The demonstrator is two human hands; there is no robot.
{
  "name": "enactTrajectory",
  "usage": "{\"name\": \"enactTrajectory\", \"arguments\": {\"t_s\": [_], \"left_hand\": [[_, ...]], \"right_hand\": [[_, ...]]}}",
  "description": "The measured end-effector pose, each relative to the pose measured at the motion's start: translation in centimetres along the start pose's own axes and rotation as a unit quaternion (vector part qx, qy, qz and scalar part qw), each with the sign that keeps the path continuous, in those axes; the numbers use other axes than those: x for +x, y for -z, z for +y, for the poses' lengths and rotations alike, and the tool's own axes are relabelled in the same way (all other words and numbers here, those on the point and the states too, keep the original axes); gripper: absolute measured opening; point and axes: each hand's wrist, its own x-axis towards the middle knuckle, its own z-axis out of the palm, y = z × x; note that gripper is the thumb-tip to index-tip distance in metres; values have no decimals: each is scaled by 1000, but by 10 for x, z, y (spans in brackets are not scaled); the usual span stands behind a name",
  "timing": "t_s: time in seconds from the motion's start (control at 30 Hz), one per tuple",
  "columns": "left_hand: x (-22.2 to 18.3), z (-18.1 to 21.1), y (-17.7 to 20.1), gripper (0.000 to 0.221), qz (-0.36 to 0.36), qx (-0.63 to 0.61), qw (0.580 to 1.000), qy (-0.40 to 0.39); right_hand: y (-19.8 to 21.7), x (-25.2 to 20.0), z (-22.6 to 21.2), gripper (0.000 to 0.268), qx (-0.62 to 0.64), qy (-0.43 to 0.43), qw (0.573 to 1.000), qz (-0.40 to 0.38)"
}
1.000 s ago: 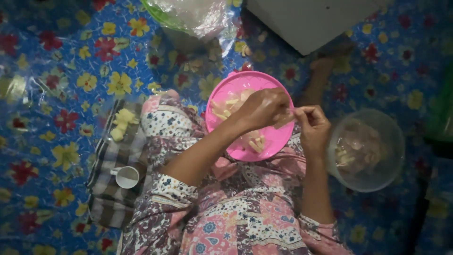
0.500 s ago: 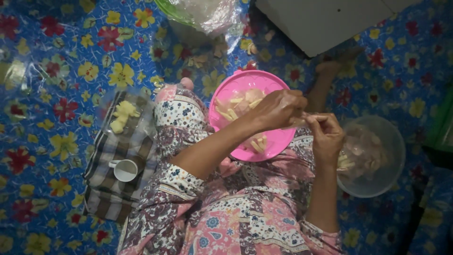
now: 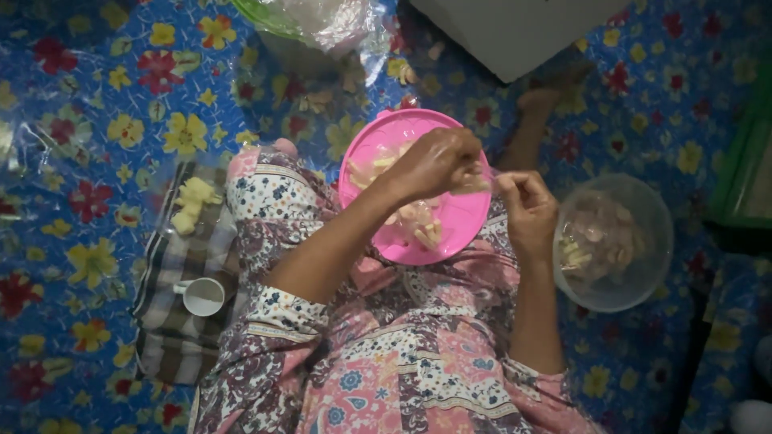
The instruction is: Manually sorting and preparing small food items by placing them onto a plate
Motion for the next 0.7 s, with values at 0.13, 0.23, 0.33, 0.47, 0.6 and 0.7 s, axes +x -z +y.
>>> {"name": "enactTrajectory", "arguments": {"t_s": [0.13,0.23,0.33,0.47,0.6,0.7], "left_hand": [[0,17,18,6,-9,25,1000,8],[-2,28,28,7,-27,23,999,6],[-7,18,27,8,-3,0,1000,18],[-14,8,35,8,26,14,999,23],[-19,27,58,12,49,23,999,6],[-21,32,64,17,52,12,998,11]], "right_hand": [[-10,5,-23,16,51,-20,997,-45],[-12,9,-20,11,-46,32,996,-63],[-17,13,-15,9,-97,75,990,-64],[-29,15,-25,10,-94,114,988,-47],[-35,13,-31,13,-69,136,987,-42],[-38,11,-31,13,-70,134,988,-39]]}}
